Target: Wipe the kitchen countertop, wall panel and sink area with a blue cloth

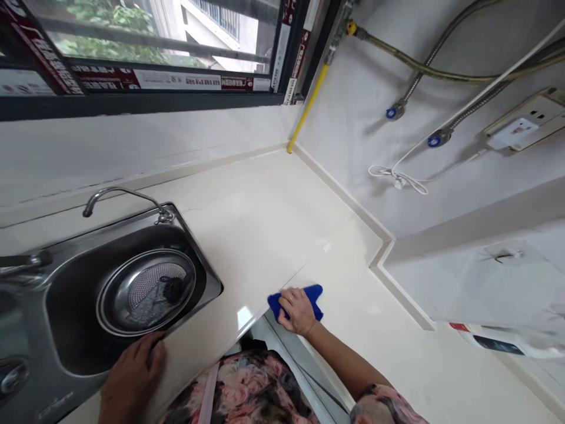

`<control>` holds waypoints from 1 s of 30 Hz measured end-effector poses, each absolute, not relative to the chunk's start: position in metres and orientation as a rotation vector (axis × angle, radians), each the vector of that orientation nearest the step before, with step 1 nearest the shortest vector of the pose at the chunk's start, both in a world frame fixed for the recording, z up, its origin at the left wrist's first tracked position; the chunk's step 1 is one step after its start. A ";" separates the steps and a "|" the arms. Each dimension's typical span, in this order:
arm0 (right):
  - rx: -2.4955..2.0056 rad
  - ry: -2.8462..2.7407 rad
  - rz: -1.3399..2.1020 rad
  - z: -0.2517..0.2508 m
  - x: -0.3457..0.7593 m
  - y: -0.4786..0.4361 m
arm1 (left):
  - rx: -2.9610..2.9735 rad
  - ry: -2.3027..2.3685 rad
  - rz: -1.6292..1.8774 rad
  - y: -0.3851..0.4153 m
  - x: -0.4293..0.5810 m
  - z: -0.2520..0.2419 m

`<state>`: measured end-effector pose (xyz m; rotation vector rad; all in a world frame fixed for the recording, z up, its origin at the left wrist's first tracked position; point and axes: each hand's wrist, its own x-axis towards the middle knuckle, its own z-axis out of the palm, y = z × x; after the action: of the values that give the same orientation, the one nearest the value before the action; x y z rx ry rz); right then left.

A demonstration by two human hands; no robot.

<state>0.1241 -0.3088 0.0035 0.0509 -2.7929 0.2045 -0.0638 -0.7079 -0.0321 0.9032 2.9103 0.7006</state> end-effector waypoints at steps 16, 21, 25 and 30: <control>-0.367 -2.937 -0.081 -0.004 0.215 -0.312 | 0.702 2.866 1.092 -0.679 -0.074 -0.029; -0.371 -2.925 -0.038 0.001 0.134 -0.317 | 0.612 2.886 1.057 -0.677 -0.073 -0.030; -0.334 -2.926 -0.003 0.002 0.075 -0.309 | 0.605 2.887 1.077 -0.679 -0.070 -0.027; -0.378 -2.980 0.006 0.002 -0.013 -0.307 | 0.486 2.843 1.110 -0.679 -0.068 -0.026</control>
<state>-0.0134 -0.3065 0.0018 -0.3779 -2.9802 0.0064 -0.0683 -0.6794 -0.0263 0.4855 2.8431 1.1100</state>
